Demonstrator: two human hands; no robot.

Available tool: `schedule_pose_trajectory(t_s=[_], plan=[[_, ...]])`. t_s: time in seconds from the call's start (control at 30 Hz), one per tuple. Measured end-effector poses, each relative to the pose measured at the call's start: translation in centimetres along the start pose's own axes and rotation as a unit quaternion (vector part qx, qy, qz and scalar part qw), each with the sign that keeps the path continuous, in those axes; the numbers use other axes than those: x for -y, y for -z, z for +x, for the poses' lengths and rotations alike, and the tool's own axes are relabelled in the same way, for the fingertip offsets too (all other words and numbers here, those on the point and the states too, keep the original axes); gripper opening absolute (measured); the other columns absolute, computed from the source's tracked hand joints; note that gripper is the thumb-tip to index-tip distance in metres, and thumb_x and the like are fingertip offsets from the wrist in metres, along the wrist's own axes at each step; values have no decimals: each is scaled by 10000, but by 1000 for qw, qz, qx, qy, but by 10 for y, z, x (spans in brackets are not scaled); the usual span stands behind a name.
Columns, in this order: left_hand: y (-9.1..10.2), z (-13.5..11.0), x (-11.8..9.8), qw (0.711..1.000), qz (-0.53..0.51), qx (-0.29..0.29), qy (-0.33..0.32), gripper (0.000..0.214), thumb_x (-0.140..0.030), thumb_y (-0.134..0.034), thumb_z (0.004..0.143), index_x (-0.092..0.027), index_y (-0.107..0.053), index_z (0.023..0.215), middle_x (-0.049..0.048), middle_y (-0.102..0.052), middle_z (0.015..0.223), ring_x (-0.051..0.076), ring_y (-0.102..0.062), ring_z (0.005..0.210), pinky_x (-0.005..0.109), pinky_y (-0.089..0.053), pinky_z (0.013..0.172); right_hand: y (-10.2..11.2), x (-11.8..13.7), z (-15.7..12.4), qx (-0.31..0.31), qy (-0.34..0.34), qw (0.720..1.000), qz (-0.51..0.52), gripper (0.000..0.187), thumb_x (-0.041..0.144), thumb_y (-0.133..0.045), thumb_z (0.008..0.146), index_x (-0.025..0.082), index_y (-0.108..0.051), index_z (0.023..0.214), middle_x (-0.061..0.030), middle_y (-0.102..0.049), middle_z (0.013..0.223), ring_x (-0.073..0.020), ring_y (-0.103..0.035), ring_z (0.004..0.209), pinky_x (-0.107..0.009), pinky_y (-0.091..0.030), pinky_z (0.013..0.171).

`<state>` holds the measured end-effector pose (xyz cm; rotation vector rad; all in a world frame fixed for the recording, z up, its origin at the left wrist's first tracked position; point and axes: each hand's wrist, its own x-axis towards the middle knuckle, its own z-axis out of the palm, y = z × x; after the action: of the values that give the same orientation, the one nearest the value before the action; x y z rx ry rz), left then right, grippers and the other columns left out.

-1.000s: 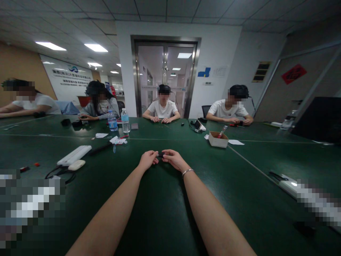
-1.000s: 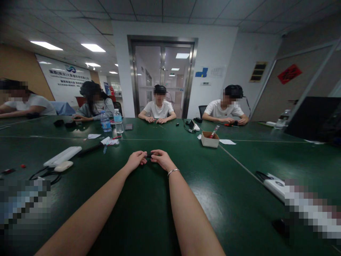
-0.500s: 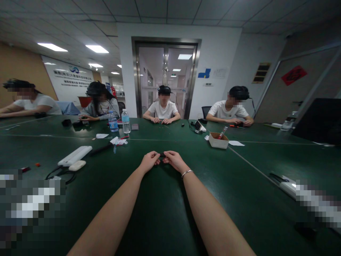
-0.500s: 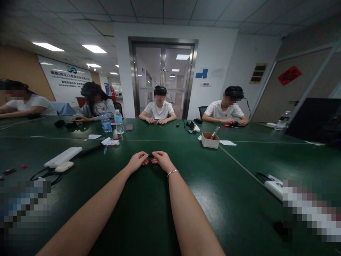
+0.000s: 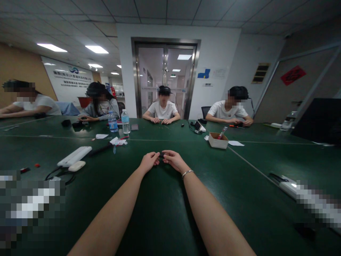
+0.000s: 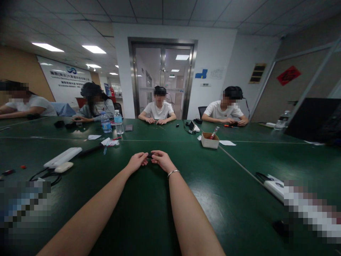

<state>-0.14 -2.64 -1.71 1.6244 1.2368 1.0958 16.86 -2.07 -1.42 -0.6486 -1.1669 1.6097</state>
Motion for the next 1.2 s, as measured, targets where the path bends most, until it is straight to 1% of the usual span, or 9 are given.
schedule_pose_trajectory(t_s=[0.13, 0.27, 0.4, 0.6, 0.7, 0.8, 0.97, 1.1, 1.2], plan=[[0, 2, 1, 1000, -3, 4, 11, 482, -599, -443, 737, -134, -565, 709, 25, -594, 563, 118, -550, 486, 230, -417, 479, 0, 1, -1, -2, -2, 1000, 5, 309, 72, -741, 622, 124, -653, 914, -28, -572, 798, -106, -600, 616, -228, -510, 603], [0, 3, 1, 1000, 1, 7, 25, 505, -613, -424, 740, -128, -553, 680, 28, -583, 537, 113, -536, 458, 220, -395, 450, 0, 2, -1, -1, -4, 1000, 15, 321, 67, -746, 610, 127, -658, 913, -22, -578, 797, -111, -606, 615, -220, -520, 596], [0, 2, -1, 1000, -2, 12, 18, 478, -588, -433, 749, -129, -545, 675, 21, -570, 538, 104, -523, 453, 213, -389, 445, -1, 3, 0, -7, -11, 1000, 14, 248, 116, -731, 669, 106, -650, 904, -47, -612, 765, -102, -595, 584, -208, -520, 566], [-1, -1, -4, 1000, -17, 13, 3, 358, -499, -499, 748, -144, -549, 748, 12, -582, 622, 96, -535, 509, 203, -410, 472, -3, 2, 2, -48, -25, 998, 18, 155, 153, -717, 713, 86, -633, 825, -51, -612, 683, -102, -582, 544, -207, -514, 534], [-1, -2, -4, 1000, -31, 2, -3, 311, -450, -546, 728, -159, -559, 838, 4, -580, 658, 92, -536, 517, 198, -410, 467, -3, 2, 2, -53, -20, 998, 19, 150, 152, -714, 719, 85, -626, 820, -52, -609, 672, -111, -588, 549, -213, -513, 536], [-1, -3, -4, 999, -41, -4, -12, 322, -420, -580, 707, -171, -560, 910, 3, -578, 690, 93, -541, 530, 196, -414, 464, -3, 1, 2, -53, -17, 998, 16, 153, 154, -710, 724, 87, -620, 828, -55, -609, 671, -119, -596, 556, -218, -514, 539], [-1, -3, -4, 999, -48, -15, -19, 316, -440, -516, 752, -164, -572, 898, 15, -568, 709, 89, -534, 542, 188, -412, 459, -2, 0, 4, -53, -22, 998, 9, 147, 158, -698, 735, 85, -612, 830, -63, -616, 688, -119, -601, 550, -219, -515, 537], [-1, -2, -3, 998, -45, -21, -25, 305, -398, -549, 740, -173, -562, 945, 30, -581, 787, 97, -556, 593, 196, -439, 490, -2, -1, 4, -56, -26, 998, 3, 151, 151, -694, 737, 78, -610, 838, -64, -615, 680, -118, -601, 546, -216, -520, 536], [-1, -2, -3, 998, -52, -20, -17, 315, -430, -525, 752, -167, -559, 922, 20, -573, 732, 92, -540, 564, 202, -440, 494, -2, -1, 4, -53, -25, 998, 3, 173, 167, -707, 728, 80, -610, 842, -66, -617, 694, -117, -599, 550, -217, -521, 536]])
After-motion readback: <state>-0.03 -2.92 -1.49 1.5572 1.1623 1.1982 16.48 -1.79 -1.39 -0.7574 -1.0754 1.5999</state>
